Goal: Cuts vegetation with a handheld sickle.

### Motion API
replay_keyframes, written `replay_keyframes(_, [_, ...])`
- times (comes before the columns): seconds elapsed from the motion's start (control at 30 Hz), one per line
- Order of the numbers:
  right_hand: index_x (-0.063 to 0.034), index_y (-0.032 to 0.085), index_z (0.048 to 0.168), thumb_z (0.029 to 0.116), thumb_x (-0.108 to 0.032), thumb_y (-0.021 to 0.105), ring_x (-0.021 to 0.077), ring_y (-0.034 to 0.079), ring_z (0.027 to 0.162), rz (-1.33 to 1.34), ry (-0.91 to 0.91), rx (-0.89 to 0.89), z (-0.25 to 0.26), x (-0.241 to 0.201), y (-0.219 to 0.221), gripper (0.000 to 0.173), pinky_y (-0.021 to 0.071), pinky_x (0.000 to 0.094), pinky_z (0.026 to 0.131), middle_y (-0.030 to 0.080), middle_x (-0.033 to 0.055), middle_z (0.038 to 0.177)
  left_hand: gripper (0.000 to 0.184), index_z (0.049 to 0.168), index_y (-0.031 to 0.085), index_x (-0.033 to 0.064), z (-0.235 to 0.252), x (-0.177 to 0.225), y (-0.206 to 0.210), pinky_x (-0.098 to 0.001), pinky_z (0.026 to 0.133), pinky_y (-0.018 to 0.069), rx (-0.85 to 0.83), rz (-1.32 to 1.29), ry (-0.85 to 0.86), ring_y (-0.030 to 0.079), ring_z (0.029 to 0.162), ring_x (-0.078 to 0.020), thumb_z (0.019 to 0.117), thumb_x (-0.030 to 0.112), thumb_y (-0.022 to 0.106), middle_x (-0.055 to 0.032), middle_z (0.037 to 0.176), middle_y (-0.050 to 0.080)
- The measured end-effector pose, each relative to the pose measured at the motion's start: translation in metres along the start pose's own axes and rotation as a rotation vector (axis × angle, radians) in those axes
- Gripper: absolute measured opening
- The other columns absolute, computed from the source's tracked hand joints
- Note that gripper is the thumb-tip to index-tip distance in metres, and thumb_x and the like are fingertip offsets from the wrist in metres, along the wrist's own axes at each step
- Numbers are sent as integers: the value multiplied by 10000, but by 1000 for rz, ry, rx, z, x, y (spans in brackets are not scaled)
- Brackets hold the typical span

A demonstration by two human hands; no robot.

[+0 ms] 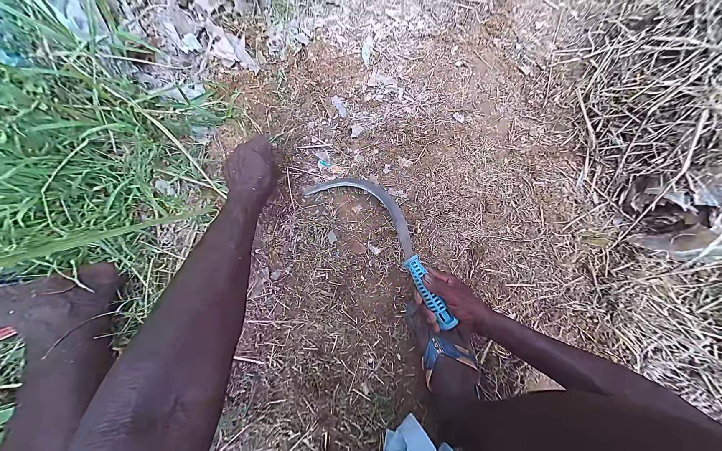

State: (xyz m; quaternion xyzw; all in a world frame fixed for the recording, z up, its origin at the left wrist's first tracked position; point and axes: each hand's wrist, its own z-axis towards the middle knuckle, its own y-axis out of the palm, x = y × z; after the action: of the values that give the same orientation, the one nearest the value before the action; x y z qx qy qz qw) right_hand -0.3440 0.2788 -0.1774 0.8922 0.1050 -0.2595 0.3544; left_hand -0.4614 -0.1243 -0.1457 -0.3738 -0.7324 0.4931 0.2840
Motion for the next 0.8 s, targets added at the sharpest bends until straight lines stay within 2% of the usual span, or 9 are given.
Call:
replay_keyframes(0.07, [-94,440,1431,1064,-310,420,128,616,513,-8,-7,13,-1,-1,-2,427,571,274,482,664,40,829,329,1186,577,-103,0,-12,-2,-758,886,452,-10,4,-15,609,1121,-591,1073,177,448,-395,1146,630])
replay_keyframes(0.17, [-77,449,1403,1057,-298,422,128,619,513,-48,-42,31,4,-12,-8,412,571,270,478,670,46,846,380,1157,575,-131,-3,-25,-5,-753,902,445,-21,-8,-55,599,1141,-586,1095,203,405,-401,1161,617])
replay_keyframes(0.4, [-98,503,1397,1071,-294,393,120,617,519,-70,-92,73,17,-34,-20,395,567,259,492,674,66,848,436,1192,568,-122,-2,-34,3,-747,918,441,-16,-56,-76,586,1167,-593,1114,241,338,-410,1184,608])
replay_keyframes(0.63, [-106,486,1402,1060,-328,411,125,611,509,-105,-99,78,19,-40,-26,415,561,251,479,660,71,847,473,1229,559,-116,-10,-38,6,-744,952,420,11,-245,-84,585,1175,-568,1122,263,297,-396,1196,604])
replay_keyframes(0.73, [-125,516,1382,1072,-339,404,130,609,501,-129,-146,71,30,-57,-23,393,566,263,468,654,73,835,481,1283,545,-107,-17,-39,-3,-748,968,405,43,-290,-70,567,1203,-568,1126,268,287,-390,1236,591])
replay_keyframes(0.8, [-119,482,1415,1087,-289,382,114,593,483,-226,-205,82,43,-81,-16,382,550,254,445,647,59,823,488,1324,541,-84,-21,-40,-15,-749,969,401,74,-320,-72,568,1208,-557,1125,282,287,-380,1250,593])
